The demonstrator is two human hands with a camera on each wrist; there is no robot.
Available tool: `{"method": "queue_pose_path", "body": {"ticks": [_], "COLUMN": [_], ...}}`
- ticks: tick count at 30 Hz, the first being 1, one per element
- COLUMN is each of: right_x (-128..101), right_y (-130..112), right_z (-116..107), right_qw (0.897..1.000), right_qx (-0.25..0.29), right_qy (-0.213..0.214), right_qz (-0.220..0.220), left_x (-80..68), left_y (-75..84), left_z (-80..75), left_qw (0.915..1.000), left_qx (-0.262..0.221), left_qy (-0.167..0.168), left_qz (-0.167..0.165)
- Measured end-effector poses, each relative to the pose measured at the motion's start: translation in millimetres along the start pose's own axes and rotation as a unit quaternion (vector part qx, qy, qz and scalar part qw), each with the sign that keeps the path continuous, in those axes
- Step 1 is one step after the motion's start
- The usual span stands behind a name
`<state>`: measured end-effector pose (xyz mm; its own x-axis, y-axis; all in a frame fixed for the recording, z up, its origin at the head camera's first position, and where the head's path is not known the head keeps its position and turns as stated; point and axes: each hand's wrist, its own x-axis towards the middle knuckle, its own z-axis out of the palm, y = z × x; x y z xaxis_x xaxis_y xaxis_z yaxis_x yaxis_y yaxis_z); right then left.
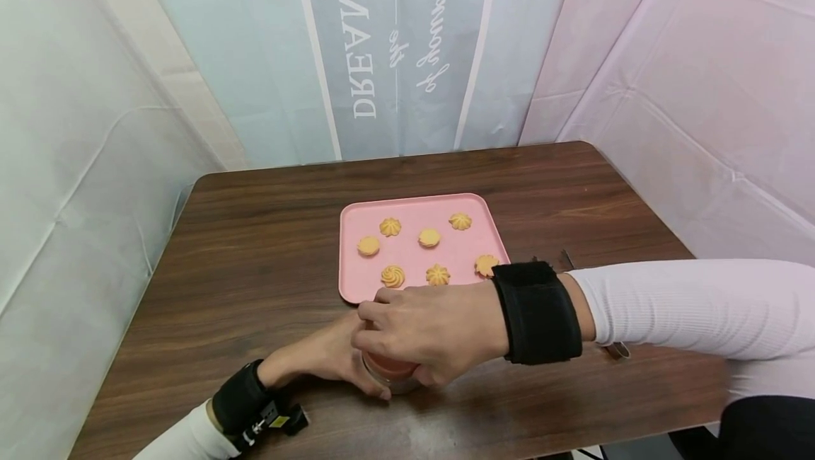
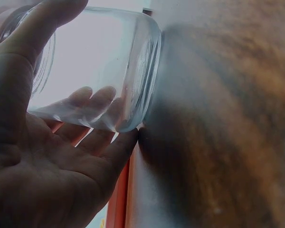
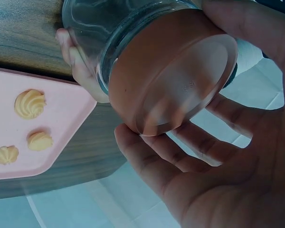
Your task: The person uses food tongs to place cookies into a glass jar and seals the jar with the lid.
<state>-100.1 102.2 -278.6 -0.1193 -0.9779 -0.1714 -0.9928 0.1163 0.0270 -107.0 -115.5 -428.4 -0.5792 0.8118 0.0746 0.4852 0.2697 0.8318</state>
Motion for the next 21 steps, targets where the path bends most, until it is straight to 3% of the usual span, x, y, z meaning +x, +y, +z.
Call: {"method": "queue_pose_path", "body": {"ticks": [6,13,21], "right_x": [-4.7,-17.0,-32.0], "right_y": [0.8,6.0,15.8], "right_z": [-8.9,-21.2,-25.1], "right_qw": [1.000,0.999,0.996], "right_qx": [0.022,0.021,0.028], "right_qy": [-0.005,0.021,0.049], "right_qz": [0.017,0.038,0.066], "left_x": [2.3,3.9,4.7], "left_y": [-0.1,-1.6,-2.2], "left_z": [-1.0,-0.6,1.2], "left_qw": [0.9999,0.9997,0.9994], "left_qx": [-0.006,-0.022,0.023], "left_qy": [-0.009,-0.012,0.012], "left_qz": [-0.001,0.003,0.021]}}
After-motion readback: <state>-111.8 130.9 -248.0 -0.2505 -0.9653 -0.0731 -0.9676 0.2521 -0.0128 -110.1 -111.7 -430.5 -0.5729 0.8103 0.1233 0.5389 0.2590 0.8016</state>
